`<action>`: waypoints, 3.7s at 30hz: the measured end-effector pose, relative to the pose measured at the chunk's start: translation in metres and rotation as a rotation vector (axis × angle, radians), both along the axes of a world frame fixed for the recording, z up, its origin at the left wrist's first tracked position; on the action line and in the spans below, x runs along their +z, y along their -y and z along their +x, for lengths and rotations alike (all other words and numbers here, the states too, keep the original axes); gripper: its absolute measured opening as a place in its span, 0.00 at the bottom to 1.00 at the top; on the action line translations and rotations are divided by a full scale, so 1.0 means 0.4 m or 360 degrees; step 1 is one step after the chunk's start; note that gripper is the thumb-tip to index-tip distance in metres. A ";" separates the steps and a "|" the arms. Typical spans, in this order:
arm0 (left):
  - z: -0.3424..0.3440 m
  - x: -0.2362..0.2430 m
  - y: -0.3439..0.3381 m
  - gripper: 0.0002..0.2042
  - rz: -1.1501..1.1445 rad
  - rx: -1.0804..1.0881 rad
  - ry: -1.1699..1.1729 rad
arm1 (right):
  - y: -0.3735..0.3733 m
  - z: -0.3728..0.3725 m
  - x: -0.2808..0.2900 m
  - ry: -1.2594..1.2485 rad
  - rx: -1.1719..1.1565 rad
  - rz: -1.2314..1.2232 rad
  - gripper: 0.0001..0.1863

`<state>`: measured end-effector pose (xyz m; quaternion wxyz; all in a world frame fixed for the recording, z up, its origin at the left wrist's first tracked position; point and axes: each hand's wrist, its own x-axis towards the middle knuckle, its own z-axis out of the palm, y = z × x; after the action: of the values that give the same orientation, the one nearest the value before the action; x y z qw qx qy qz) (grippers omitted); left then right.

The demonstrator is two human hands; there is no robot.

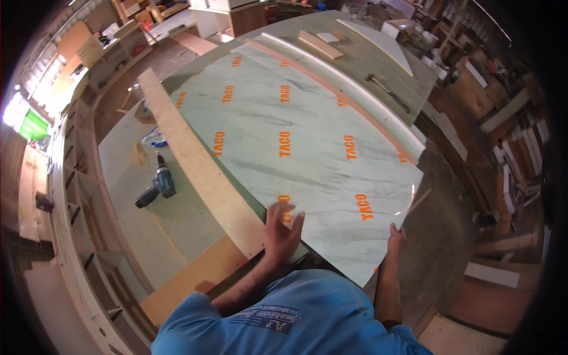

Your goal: The person handles wooden pieces, using a tape measure to check lengths and a hammer to secure parts together on a workbench. They also move and align a large sheet of material with a marble-like finish on the table.

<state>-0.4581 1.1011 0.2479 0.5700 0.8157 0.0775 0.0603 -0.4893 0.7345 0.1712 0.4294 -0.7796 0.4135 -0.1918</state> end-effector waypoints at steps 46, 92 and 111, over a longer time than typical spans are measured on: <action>0.034 -0.178 0.036 0.22 -0.1605 0.0179 -0.0713 | -0.401 0.386 -0.088 0.0187 0.0018 0.0609 0.30; 0.799 -0.234 -0.615 0.22 -0.0316 0.1100 -0.0635 | -0.897 1.210 -0.172 -0.0094 0.0433 0.1762 0.24; 0.856 -0.205 -0.692 0.24 -0.0289 0.1075 -0.0552 | -0.914 1.257 -0.124 -0.0157 0.0732 0.1906 0.19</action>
<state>-0.1157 1.3777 0.1659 0.5665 0.6885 0.4420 0.0986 0.0136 1.1001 0.1217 0.8010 -0.4815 0.2905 0.2054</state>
